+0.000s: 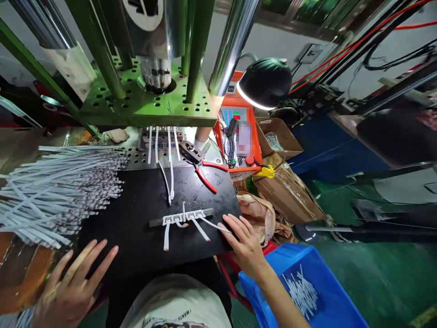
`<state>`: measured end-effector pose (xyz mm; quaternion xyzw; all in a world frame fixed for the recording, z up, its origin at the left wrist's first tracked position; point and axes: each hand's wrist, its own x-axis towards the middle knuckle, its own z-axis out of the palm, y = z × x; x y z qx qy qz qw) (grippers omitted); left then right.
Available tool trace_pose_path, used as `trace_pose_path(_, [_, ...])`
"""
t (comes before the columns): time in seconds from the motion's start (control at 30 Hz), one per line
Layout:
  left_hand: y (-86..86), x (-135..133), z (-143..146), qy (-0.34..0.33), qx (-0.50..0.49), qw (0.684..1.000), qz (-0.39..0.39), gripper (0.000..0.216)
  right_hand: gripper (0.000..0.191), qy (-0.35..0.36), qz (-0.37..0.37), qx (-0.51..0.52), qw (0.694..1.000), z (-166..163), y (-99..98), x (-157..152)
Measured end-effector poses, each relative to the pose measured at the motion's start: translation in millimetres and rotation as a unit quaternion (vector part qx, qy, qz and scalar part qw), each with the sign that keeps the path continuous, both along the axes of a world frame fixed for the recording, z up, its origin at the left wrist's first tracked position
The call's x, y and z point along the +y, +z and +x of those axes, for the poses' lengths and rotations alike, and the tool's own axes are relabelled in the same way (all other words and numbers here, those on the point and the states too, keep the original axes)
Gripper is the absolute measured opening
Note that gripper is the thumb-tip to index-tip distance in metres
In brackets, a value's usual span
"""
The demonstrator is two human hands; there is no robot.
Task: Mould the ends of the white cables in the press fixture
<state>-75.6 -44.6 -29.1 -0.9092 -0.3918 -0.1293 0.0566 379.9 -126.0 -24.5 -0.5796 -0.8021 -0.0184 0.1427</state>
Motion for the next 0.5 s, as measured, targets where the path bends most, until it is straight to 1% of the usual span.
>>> trace_pose_path(0.07, [1.6,0.2,3.1,0.004,0.054,0.998,0.026,0.066,0.060,-0.008,0.003,0.011,1.000,-0.9,-5.3,2.8])
trace_pose_path(0.13, [3.6,-0.9,4.0,0.010,0.077,0.996,0.043,0.069,0.061,-0.012,0.001,0.024,1.000,-0.4,-7.6,3.5])
trace_pose_path(0.4, [3.7,-3.3,4.3,0.013,0.070,0.996,0.049,0.079,0.071,-0.009,-0.002,0.039,0.999,1.4,-6.9,2.8])
trace_pose_path(0.5, [2.8,-3.0,4.0,0.017,0.068,0.997,0.043,0.076,0.073,-0.011,-0.002,0.040,0.999,0.4,-6.1,3.9])
